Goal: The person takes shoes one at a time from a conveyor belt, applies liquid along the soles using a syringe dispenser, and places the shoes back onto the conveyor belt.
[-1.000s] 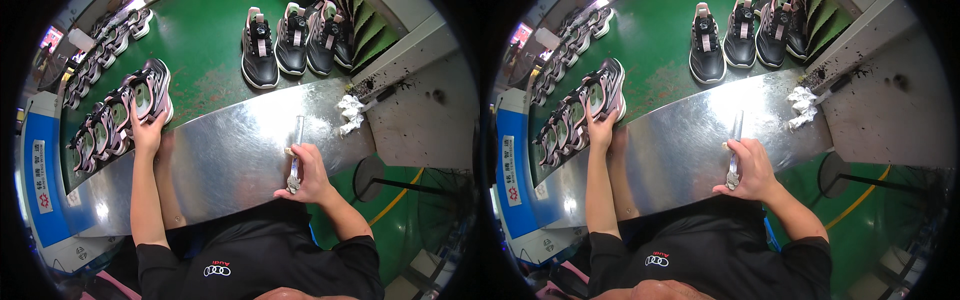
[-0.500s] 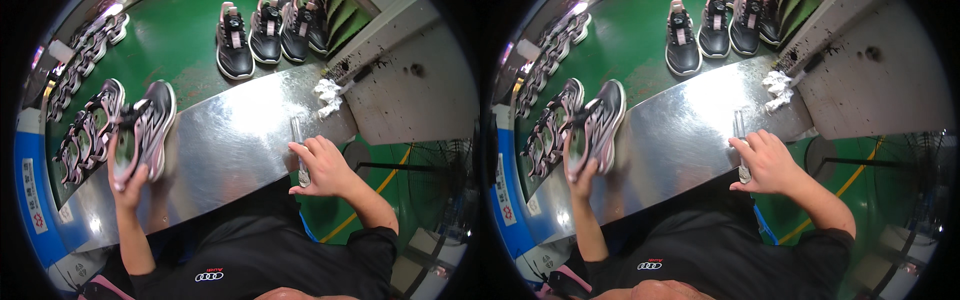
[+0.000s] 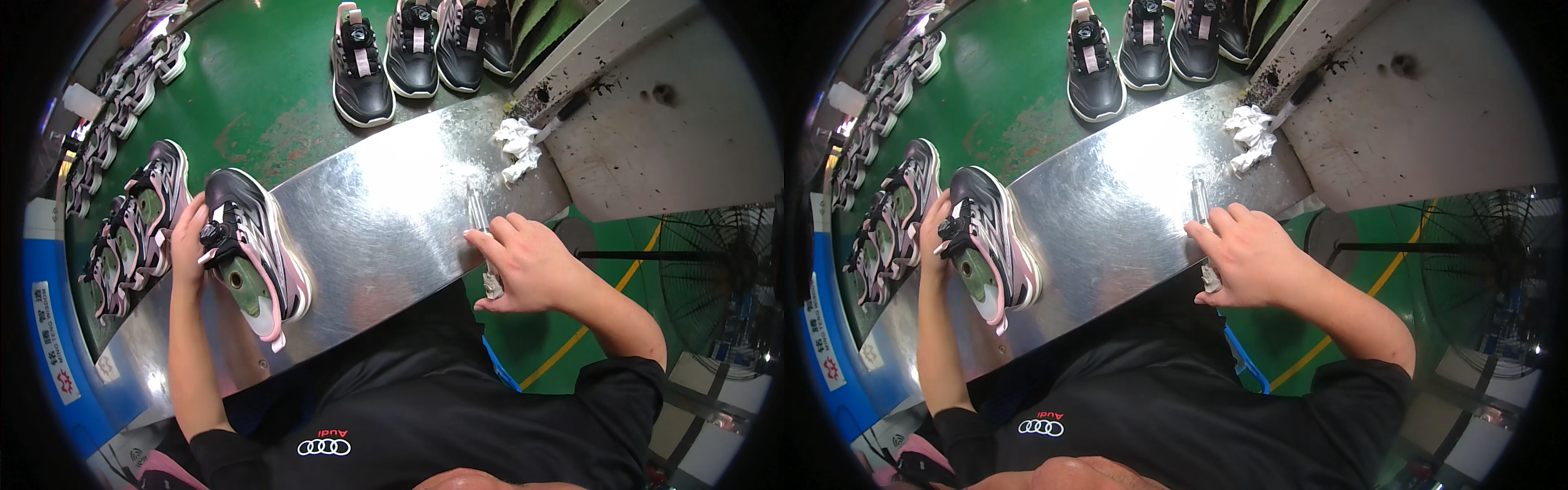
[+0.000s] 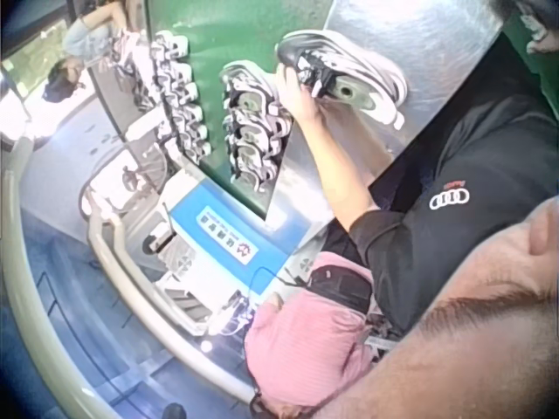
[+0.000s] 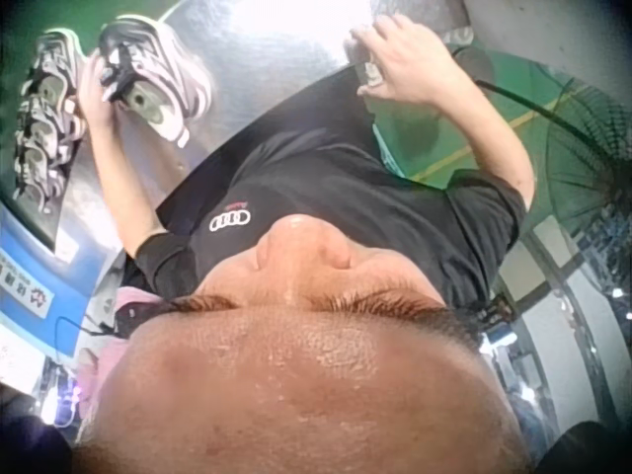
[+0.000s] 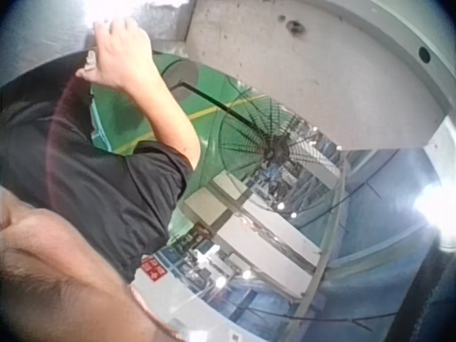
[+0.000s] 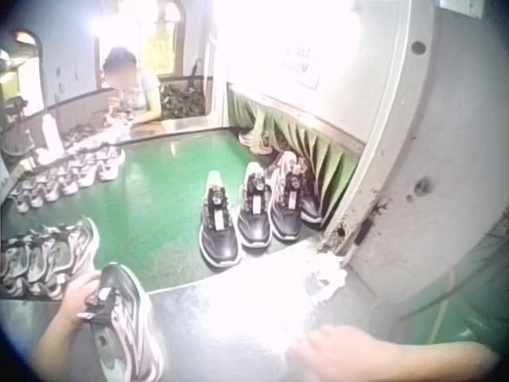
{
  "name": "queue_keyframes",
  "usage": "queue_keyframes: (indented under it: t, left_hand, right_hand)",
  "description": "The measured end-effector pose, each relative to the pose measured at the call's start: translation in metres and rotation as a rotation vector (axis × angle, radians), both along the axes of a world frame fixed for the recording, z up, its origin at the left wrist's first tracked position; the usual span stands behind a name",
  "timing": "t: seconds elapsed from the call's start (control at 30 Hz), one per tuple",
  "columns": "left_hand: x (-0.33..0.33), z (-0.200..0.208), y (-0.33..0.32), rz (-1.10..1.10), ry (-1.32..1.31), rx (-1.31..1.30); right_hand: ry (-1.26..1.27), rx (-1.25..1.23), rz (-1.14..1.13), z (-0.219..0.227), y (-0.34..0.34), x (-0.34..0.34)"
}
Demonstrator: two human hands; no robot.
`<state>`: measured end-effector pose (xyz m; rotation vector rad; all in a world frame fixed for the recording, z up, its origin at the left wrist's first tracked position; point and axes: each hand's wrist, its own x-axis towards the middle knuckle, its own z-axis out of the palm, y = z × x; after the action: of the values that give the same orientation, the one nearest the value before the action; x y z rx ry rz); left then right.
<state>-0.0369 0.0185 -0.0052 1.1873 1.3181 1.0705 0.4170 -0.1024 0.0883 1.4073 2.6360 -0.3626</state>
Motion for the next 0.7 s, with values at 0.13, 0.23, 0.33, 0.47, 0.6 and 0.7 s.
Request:
queue_keyframes:
  t: [0.13, 0.23, 0.33, 0.47, 0.6, 0.7]
  left_hand:
    - [-0.001, -0.001, 0.031, -0.116, 0.275, -0.055]
    - [0.046, 0.021, 0.018, -0.042, 0.081, -0.08]
    - [0.082, 0.041, 0.001, -0.024, -0.149, 0.039]
    - [0.098, 0.062, -0.027, -0.203, -0.728, 0.121]
    - [0.098, 0.048, -0.052, -0.083, -0.893, 0.147]
    - [0.085, 0.046, -0.054, -0.18, -0.837, 0.123]
  right_hand:
    - [0.068, -0.063, -0.025, 0.0, -0.005, 0.0]
    - [0.264, -0.16, -0.114, 0.011, -0.014, 0.003]
    - [0.616, -0.296, -0.25, 0.006, -0.018, 0.014]
    - [1.211, -0.631, -0.392, 0.0, -0.016, 0.018]
    - [1.526, -0.77, -0.213, -0.006, 0.012, -0.03]
    - [1.686, -0.87, -0.108, 0.003, 0.024, -0.062]
